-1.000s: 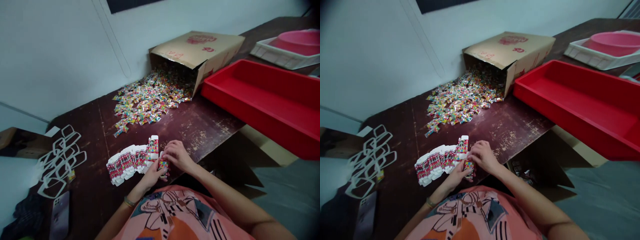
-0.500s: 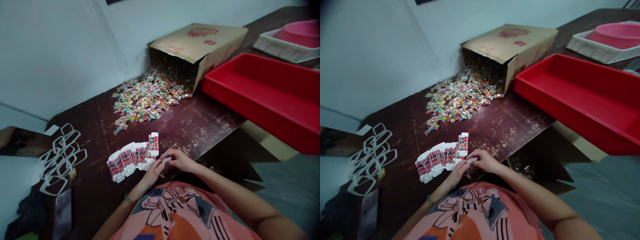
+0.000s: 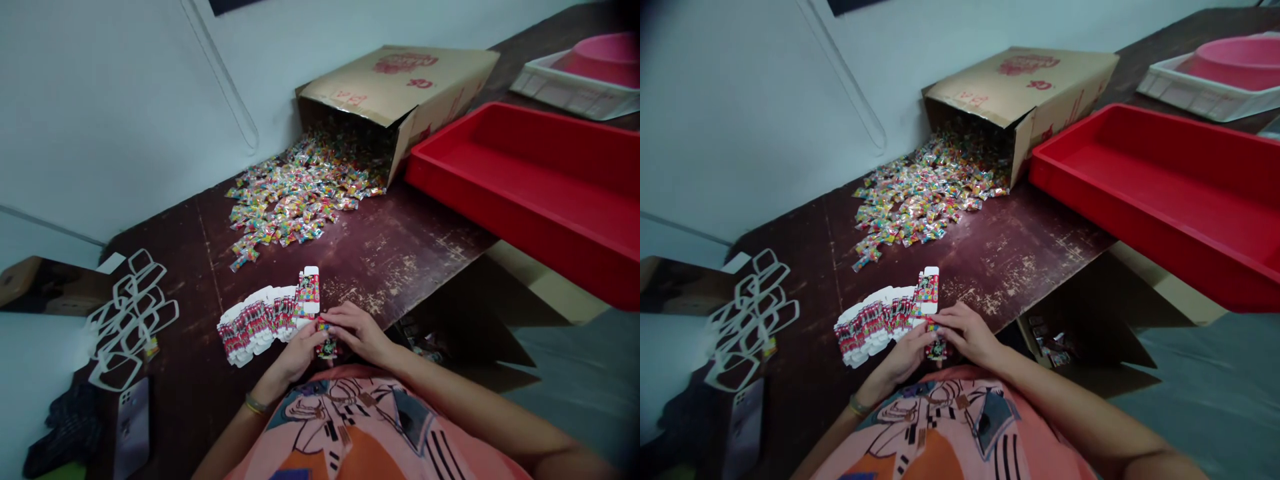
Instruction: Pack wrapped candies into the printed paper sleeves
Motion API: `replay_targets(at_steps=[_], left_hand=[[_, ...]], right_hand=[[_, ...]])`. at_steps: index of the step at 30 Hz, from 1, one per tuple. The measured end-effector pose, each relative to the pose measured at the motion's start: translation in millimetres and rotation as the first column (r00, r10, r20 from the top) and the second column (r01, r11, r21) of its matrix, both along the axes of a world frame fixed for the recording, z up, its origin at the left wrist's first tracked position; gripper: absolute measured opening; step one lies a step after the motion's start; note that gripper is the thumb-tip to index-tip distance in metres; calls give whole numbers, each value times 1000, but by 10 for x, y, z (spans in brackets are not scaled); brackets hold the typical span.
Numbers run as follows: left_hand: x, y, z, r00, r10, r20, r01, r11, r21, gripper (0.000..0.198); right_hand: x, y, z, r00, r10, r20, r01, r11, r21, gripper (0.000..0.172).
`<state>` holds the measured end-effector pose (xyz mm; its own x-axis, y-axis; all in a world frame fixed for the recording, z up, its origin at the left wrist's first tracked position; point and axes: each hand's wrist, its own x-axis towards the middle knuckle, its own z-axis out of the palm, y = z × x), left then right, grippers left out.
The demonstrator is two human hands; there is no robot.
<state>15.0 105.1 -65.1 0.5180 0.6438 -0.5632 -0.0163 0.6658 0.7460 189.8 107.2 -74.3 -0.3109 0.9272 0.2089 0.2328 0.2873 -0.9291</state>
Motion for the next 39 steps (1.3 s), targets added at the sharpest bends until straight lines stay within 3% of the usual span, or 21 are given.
replay_targets(at_steps=[2, 4, 5, 7, 9, 11, 13, 15, 16, 19, 21, 24, 27, 29, 32, 33, 34, 37, 39], left_hand=[[40, 1, 16, 997, -72, 10, 72, 997, 18, 48], [37, 80, 17, 989, -110, -99, 126, 978, 167, 43], [4, 148, 10, 976, -67, -208, 125, 953, 276, 39], [-125, 306, -11, 894, 148, -422, 92, 862, 498, 32], [-295, 441, -30, 785, 357, -506, 67, 763, 643, 26], [-432, 500, -41, 744, 433, -508, 77, 700, 710, 24], [-490, 467, -45, 751, 430, -501, 96, 680, 727, 23], [-478, 368, -50, 773, 387, -503, 108, 701, 705, 25], [-460, 306, -54, 781, 366, -506, 108, 719, 686, 26], [-431, 133, -85, 801, 317, -507, 94, 771, 630, 28], [-459, 56, -122, 815, 303, -494, 72, 794, 604, 28], [-531, 22, -189, 842, 296, -450, -2, 838, 546, 29], [-572, 71, -217, 870, 297, -392, -90, 880, 467, 33], [-569, 131, -186, 863, 338, -375, -133, 869, 476, 37], [-532, 212, -75, 791, 488, -368, -158, 745, 648, 53], [-510, 228, -32, 796, 489, -356, -137, 719, 681, 57], [-482, 237, 9, 827, 444, -345, -110, 729, 676, 57], [-373, 219, 106, 937, 234, -260, -80, 867, 491, 37], [-295, 179, 152, 958, 201, -205, -114, 923, 369, 28]], right_hand=[[107, -77, 10, 1000, -8, -12, 8, 999, -49, 27], [382, -105, 66, 999, -51, -8, 49, 988, -146, 27], [568, -102, 101, 997, -77, 27, 81, 980, -183, 27], [940, -73, 157, 980, -111, 163, 143, 970, -198, 27], [1158, -21, 157, 944, -99, 315, 152, 977, -149, 23], [1097, 68, 89, 920, -81, 384, 123, 989, -86, 20], [773, 222, -25, 924, -54, 379, 68, 997, -21, 22], [322, 442, -142, 912, -6, 410, -23, 998, 66, 29], [101, 564, -189, 879, 7, 477, -67, 992, 110, 42], [-388, 884, -266, 711, 34, 703, -182, 974, 137, 72], [-538, 1013, -278, 646, 57, 761, -225, 967, 118, 69], [-567, 1106, -273, 634, 76, 769, -247, 963, 108, 54], [-477, 1162, -247, 642, 76, 763, -249, 962, 113, 63], [-408, 1156, -195, 657, 80, 749, -245, 963, 112, 69], [-362, 990, -19, 722, 72, 688, -254, 952, 167, 54], [-364, 894, 65, 757, 67, 651, -271, 937, 219, 46], [-370, 788, 155, 791, 73, 608, -299, 912, 280, 39], [-357, 509, 401, 859, 113, 499, -352, 839, 416, 26], [-296, 409, 486, 890, 80, 448, -289, 859, 421, 20]])
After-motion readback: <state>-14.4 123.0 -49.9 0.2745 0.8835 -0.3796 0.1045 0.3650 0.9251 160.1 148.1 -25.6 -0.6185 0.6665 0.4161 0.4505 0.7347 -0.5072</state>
